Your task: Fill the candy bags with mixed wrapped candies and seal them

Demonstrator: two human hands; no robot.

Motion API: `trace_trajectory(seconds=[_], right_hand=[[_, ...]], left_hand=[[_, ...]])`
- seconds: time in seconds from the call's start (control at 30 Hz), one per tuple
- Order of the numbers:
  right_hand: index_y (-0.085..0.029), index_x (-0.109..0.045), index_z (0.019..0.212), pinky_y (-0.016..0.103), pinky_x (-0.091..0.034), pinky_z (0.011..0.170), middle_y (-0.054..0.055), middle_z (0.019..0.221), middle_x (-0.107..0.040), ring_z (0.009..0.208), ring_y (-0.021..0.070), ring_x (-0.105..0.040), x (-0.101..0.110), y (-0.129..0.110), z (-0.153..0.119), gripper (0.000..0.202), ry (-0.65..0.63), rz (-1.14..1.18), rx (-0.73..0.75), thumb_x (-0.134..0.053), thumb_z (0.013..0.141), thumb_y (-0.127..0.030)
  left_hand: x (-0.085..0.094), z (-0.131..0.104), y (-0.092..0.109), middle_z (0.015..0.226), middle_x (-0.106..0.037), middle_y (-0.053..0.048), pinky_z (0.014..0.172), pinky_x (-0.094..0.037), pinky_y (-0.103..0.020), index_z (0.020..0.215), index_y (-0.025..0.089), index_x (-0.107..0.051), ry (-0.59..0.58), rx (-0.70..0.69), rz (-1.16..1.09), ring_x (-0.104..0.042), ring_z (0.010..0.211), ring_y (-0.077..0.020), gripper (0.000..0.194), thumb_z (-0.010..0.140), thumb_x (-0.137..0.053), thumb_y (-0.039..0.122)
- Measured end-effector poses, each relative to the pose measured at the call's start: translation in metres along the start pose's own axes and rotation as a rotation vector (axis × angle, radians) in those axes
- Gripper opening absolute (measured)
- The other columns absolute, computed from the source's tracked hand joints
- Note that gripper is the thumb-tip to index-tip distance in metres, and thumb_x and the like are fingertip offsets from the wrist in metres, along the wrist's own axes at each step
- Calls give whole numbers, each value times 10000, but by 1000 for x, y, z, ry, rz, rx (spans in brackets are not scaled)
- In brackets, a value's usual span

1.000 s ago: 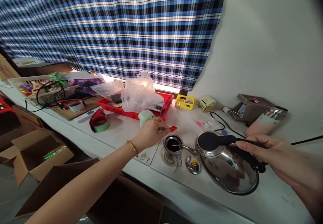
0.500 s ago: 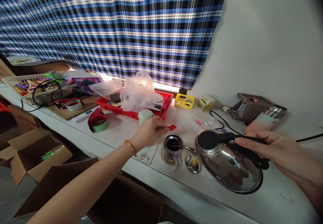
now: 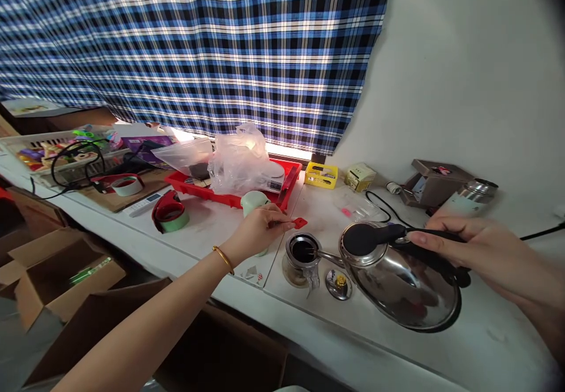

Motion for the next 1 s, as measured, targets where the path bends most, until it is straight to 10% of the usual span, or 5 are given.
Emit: trace_trajectory(seconds=[1.0], right_hand=[[-192,-675,676,197,-272,395,-4,502,-565,443,103,-420,-3,-19,-1,436,-166,-129,-142,-730,532,-600]], left_hand=[[-4,-5,-4,815,-654,-26,705,-476,-269,892,242,-725,-56,-41,-65,-577,793,-154,173,839,-579,317]])
Point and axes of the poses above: each hand's wrist, its own z-axis towards the middle knuckle, its own x-axis out of the back of the hand, y = z × x, the point moved 4 cm from there along z, towards the middle knuckle
